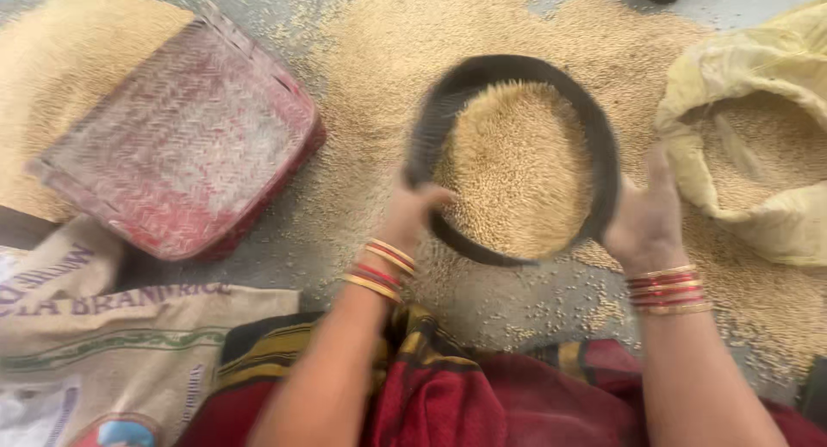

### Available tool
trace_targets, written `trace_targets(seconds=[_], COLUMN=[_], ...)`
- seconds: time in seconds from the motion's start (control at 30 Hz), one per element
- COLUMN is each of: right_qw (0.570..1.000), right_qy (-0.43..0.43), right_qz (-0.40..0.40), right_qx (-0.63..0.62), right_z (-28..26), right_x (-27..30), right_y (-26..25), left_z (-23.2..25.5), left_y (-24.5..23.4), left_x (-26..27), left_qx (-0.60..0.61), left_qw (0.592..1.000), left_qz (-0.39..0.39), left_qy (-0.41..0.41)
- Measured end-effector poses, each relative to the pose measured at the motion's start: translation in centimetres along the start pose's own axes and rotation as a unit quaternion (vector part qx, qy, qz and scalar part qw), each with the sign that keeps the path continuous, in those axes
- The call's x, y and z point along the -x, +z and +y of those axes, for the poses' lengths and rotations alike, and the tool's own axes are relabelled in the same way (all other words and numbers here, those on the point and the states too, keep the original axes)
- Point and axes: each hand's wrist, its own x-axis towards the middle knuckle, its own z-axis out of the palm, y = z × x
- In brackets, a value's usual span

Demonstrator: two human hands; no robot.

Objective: The person sifts grains using a handheld sieve and a winnowing tray, pouring the grains between them and shaking them to separate debris while sitting on the floor.

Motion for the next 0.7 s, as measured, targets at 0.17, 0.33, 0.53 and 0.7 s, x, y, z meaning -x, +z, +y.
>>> trace_targets(seconds=[0.17,0.33,0.53,0.7], right_qw=[0.986,0.998,0.991,0.999], right_qy=[0.054,-0.042,0.015,0.017], right_qz=[-0.099,-0.019,0.126,-0.040], right_qx=[-0.126,0.046,-0.031,0.007], right_z=[-0.2,-0.1,-0.1,0.3], right_x=[-0.2,0.3,-0.3,0.6], right_y=[-1.8,-0.2,-0.4,-0.5], left_z=[-1.7,-1.4,-2.6,0.6], left_y=[-1.6,0.1,1.9,-1.9], left_x=[-0.6,-1.3,-1.3,-0.5], left_qx=[0.352,0.037,-0.039,0.236], left_qw=[0.925,0.994,0.997,0.968], left_qz=[0.012,-0.017,0.038,0.021], left_qy=[-0.144,-0.105,0.063,-0.081])
